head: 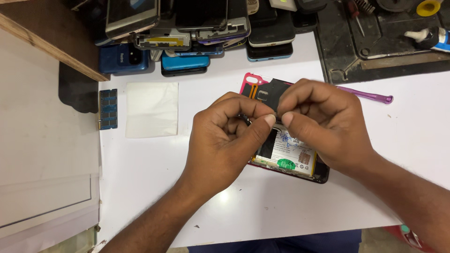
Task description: The person works on a disassembled smartphone on a white workbench, pressing and fitting a black adhesive sheet inside the phone body near the battery, then lifts the pink back cover and squeezes adhesive from a tube along its edge. They continue applying glue around the cover and handle the glue tube at the end.
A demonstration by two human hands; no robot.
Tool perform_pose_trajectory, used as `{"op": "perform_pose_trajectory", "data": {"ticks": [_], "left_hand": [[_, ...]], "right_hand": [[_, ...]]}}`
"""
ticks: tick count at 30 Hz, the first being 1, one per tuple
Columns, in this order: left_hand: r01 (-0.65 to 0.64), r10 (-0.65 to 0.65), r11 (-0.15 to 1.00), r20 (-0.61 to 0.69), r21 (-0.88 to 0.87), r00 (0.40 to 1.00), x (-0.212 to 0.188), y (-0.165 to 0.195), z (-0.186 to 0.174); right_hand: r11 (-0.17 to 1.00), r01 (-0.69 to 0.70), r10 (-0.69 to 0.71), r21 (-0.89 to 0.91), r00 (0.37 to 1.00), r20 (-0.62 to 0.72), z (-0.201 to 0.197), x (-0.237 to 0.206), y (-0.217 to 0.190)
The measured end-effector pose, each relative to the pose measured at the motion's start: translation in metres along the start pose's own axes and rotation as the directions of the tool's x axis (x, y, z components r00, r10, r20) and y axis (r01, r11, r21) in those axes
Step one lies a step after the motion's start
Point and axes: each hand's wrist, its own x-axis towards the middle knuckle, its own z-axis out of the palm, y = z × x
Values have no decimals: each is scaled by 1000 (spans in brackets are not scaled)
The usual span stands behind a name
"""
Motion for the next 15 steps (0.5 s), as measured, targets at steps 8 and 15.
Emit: {"op": "perform_pose_trajectory", "data": {"ticks": [8, 15], "left_hand": [[-48, 50, 991, -18, 125, 999, 0, -1, 1], [-31, 35, 990, -24, 135, 999, -1, 0, 2]], "right_hand": [[996, 30, -28, -84, 999, 18, 2, 0, -3], [996, -1, 3, -85, 1000, 24, 2, -1, 0]]}}
